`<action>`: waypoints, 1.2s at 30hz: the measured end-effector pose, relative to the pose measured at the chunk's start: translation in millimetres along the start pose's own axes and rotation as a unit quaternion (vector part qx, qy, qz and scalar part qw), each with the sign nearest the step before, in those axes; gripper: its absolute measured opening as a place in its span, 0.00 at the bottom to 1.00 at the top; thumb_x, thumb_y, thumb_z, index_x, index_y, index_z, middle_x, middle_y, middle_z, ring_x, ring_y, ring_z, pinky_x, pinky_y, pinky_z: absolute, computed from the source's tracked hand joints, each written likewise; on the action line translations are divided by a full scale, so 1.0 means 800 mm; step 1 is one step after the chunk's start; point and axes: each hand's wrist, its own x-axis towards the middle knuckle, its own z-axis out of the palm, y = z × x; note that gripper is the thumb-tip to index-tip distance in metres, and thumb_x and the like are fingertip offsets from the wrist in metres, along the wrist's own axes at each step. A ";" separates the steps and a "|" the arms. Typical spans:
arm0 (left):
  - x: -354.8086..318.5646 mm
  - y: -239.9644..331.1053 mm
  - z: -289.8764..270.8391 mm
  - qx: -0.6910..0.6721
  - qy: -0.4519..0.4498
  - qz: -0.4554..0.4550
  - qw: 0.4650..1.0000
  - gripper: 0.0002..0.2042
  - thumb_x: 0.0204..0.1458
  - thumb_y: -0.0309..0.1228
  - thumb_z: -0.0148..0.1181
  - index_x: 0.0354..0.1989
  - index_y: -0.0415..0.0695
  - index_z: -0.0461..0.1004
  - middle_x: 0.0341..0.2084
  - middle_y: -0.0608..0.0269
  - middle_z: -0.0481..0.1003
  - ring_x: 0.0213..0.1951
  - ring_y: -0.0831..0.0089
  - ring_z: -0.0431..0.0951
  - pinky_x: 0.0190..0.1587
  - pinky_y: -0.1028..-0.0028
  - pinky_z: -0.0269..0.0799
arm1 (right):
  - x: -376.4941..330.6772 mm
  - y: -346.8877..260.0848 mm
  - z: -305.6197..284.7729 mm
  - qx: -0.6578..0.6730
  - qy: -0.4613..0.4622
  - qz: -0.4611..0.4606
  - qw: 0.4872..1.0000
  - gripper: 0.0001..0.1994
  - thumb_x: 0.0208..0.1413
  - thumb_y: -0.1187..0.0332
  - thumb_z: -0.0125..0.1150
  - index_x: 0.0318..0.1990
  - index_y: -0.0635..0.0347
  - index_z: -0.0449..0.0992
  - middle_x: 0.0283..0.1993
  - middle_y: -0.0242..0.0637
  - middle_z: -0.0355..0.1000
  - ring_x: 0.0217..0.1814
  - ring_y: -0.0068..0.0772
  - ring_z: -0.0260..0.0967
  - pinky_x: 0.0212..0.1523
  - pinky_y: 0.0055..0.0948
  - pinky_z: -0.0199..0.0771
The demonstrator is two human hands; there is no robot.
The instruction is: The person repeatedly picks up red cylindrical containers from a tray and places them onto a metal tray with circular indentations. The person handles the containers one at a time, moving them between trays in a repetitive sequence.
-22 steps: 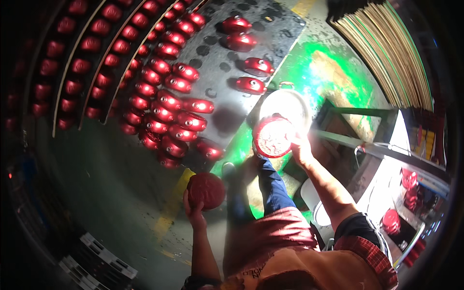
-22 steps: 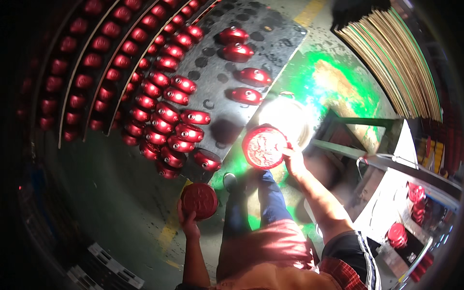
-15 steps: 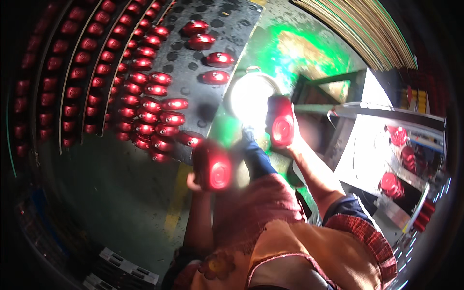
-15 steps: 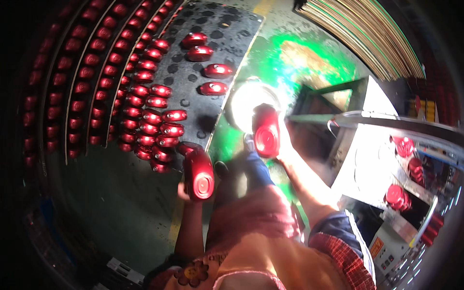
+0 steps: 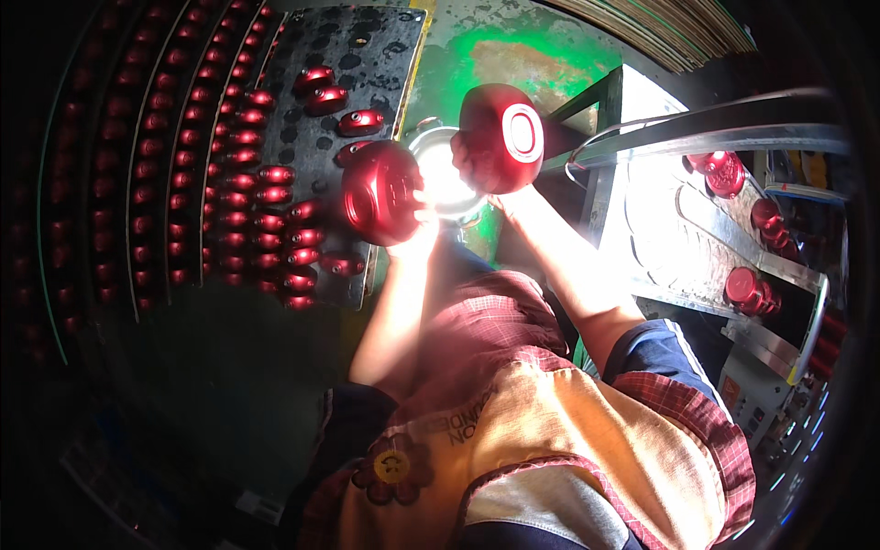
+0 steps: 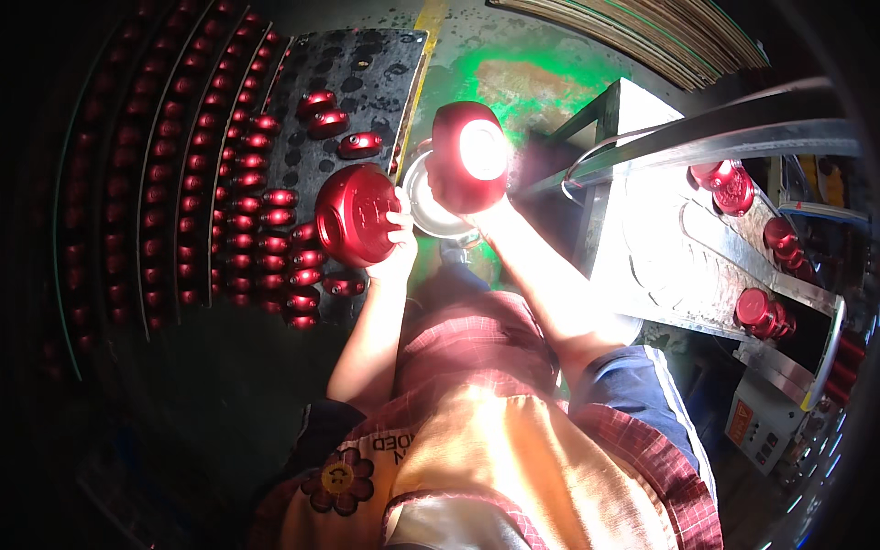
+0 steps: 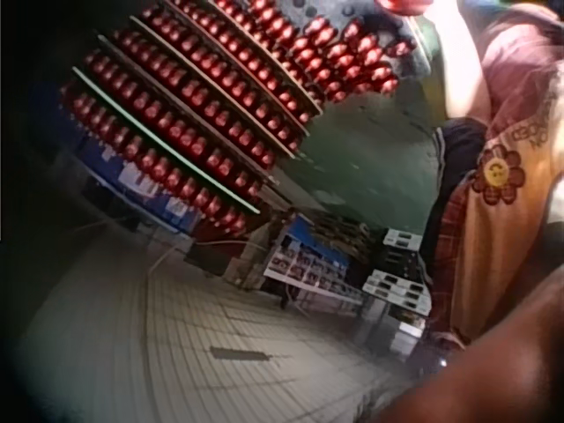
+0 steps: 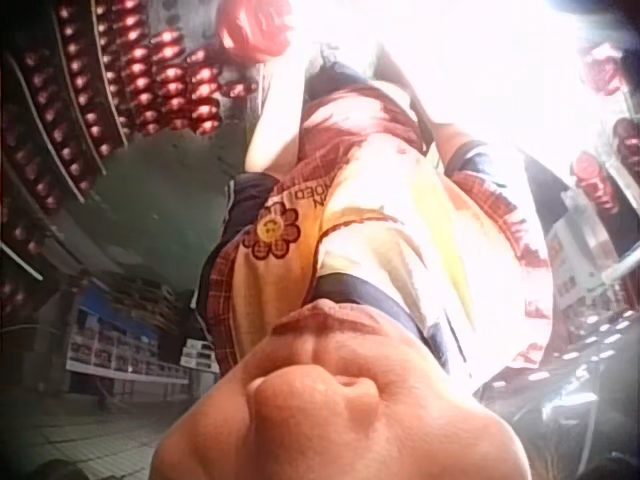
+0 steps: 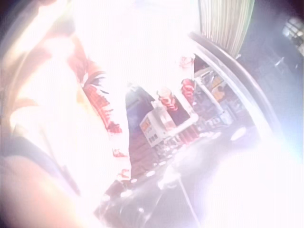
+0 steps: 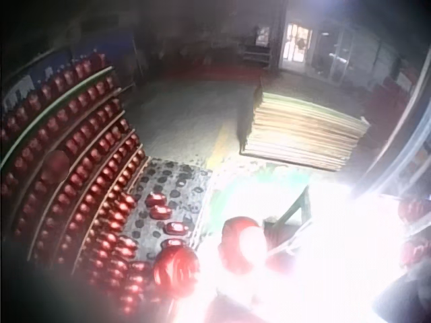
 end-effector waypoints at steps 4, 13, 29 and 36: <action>0.010 -0.004 -0.009 0.002 0.021 -0.009 1.000 0.32 0.52 0.45 0.61 0.65 0.45 0.62 0.61 0.53 0.63 0.46 0.60 0.74 0.39 0.66 0.75 | -0.007 0.024 0.007 -0.094 -0.012 -0.135 0.986 0.24 0.62 0.49 0.49 0.56 0.56 0.69 0.53 0.37 0.72 0.52 0.35 0.70 0.49 0.33 0.75; -0.004 0.000 -0.008 0.141 -0.023 -0.075 0.987 0.35 0.54 0.45 0.59 0.66 0.39 0.58 0.61 0.44 0.65 0.49 0.57 0.75 0.39 0.65 0.76 | -0.105 0.091 0.029 -0.083 -0.070 -0.151 0.983 0.25 0.56 0.48 0.63 0.51 0.60 0.75 0.50 0.44 0.76 0.49 0.41 0.75 0.49 0.43 0.80; -0.094 -0.335 -0.093 0.711 0.115 -0.066 0.691 0.31 0.52 0.31 0.50 0.69 0.44 0.57 0.62 0.54 0.64 0.62 0.59 0.66 0.65 0.58 0.63 | -0.763 0.152 0.021 -0.562 0.460 -0.671 0.149 0.23 0.54 0.65 0.64 0.59 0.51 0.73 0.50 0.45 0.73 0.54 0.35 0.72 0.56 0.31 0.70; 0.090 -0.697 -0.250 0.953 -0.134 -0.068 0.262 0.32 0.53 0.33 0.65 0.67 0.50 0.61 0.55 0.46 0.68 0.57 0.56 0.70 0.60 0.63 0.66 | -0.872 -0.002 0.113 -0.530 0.625 -0.573 -0.013 0.25 0.56 0.63 0.63 0.62 0.31 0.69 0.58 0.50 0.59 0.61 0.56 0.61 0.59 0.44 0.68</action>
